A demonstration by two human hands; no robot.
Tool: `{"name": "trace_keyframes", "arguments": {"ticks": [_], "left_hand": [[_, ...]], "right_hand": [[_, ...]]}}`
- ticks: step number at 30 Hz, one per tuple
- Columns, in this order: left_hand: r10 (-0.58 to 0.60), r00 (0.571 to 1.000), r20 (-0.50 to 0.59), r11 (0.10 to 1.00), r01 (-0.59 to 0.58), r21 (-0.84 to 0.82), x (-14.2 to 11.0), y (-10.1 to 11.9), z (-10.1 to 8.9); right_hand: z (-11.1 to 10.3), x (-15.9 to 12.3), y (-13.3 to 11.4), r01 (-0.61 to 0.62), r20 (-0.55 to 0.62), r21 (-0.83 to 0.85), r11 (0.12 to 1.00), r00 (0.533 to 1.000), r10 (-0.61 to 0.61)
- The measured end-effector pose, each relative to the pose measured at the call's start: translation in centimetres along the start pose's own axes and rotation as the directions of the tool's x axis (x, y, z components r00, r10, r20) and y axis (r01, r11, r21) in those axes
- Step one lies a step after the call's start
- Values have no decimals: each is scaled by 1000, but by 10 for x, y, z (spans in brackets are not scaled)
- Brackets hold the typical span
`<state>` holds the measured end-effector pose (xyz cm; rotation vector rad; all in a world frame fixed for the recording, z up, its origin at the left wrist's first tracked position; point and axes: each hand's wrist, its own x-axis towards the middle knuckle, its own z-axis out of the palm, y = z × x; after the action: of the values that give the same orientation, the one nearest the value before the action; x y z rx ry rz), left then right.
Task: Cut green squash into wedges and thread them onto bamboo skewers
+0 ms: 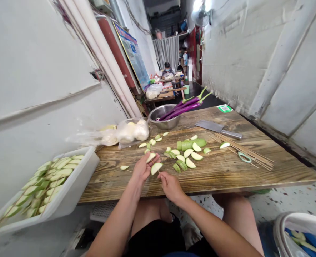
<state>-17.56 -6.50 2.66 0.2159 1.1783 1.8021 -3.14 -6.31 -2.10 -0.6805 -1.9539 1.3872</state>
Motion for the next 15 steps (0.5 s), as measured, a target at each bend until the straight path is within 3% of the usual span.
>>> {"name": "trace_keyframes", "arguments": {"ticks": [4, 9, 12, 15], "left_hand": [[12, 1000, -5, 999, -11, 30, -6, -5, 4], [27, 995, 91, 996, -35, 86, -13, -12, 12], [111, 988, 108, 982, -125, 140, -16, -16, 12], [207, 968, 144, 909, -245, 338, -21, -28, 11]], "right_hand": [[0, 0, 0, 1, -31, 0, 1000, 1000, -1], [0, 1, -5, -6, -73, 56, 998, 997, 10], [-17, -6, -12, -10, -103, 72, 997, 995, 18], [-51, -22, -16, -49, -225, 98, 994, 972, 70]]}}
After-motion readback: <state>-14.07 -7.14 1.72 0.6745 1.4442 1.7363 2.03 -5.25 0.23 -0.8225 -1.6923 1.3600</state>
